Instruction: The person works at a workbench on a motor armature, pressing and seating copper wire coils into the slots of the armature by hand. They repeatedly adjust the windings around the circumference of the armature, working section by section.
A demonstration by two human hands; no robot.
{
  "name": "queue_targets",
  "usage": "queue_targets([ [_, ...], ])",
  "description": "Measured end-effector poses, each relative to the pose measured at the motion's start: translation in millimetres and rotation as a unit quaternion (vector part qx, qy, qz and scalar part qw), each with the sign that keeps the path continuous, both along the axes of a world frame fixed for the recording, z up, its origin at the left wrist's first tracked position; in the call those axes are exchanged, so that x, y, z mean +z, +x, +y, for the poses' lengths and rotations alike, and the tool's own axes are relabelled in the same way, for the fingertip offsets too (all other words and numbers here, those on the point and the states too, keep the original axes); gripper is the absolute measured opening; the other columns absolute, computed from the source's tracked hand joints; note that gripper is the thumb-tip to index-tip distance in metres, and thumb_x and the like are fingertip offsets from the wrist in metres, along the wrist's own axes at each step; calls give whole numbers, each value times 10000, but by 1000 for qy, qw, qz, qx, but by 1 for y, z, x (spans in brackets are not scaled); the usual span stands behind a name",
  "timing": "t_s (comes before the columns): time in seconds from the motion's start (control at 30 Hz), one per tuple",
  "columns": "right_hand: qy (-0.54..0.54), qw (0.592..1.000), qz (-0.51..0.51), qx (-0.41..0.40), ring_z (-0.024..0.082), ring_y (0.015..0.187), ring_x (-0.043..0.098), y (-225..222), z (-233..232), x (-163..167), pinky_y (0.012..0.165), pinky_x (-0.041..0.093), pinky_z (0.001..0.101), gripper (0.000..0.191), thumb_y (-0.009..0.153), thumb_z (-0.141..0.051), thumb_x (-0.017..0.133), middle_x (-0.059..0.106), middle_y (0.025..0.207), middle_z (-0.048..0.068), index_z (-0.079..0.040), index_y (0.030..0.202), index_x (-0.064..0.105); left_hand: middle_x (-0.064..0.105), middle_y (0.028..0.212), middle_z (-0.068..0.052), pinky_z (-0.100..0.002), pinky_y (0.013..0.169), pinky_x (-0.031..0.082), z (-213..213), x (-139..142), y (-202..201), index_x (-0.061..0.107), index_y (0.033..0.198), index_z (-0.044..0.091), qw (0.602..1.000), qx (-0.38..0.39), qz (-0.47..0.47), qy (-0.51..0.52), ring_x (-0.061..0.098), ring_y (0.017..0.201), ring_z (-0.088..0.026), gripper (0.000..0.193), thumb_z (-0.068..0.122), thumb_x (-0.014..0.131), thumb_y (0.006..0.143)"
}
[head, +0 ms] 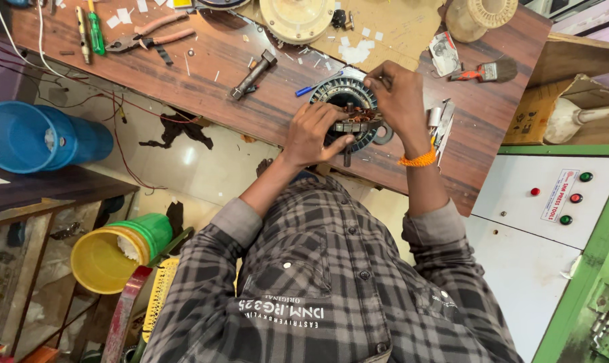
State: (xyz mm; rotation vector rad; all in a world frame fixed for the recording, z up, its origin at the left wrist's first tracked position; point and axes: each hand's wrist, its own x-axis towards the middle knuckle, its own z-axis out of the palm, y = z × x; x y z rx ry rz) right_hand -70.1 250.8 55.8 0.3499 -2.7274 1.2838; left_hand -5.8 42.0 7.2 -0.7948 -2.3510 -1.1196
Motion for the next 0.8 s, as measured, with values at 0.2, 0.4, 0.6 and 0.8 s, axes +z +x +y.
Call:
queue_targets([
  [0.2, 43, 999, -13, 8, 163, 505, 463, -6, -11, -4, 497, 365, 348, 120, 923, -101, 796, 572, 599, 109, 6, 942, 744, 690, 780, -157, -445, 728, 514, 12, 12, -31, 698, 850, 39, 929, 66, -365, -4, 677, 783, -328, 455, 486, 774, 884],
  [0.4, 47, 998, -21, -21, 173, 502, 448, 12, -17, 12, 494, 368, 349, 114, 914, -119, 798, 530, 577, 108, -16, 952, 767, 721, 834, -124, -389, 730, 538, 6, -4, -61, 735, 989, 59, 898, -103, -415, 101, 672, 780, -241, 152, 150, 727, 866],
  [0.6, 26, 997, -67, 28, 180, 527, 525, 79, -25, 20, 504, 399, 342, 94, 913, -118, 780, 618, 641, 105, -56, 978, 755, 754, 922, -52, -341, 818, 564, -29, -11, -62, 807, 1002, 83, 909, -206, -337, 130, 716, 892, -187, 150, 60, 777, 857],
  [0.8, 24, 999, -23, 26, 196, 578, 630, 114, -28, 18, 547, 452, 342, 56, 932, -57, 746, 711, 778, 124, -45, 975, 711, 768, 964, -48, -350, 810, 604, -26, -2, -67, 815, 1007, 110, 913, -233, -323, 82, 742, 903, -186, 217, 21, 766, 815],
])
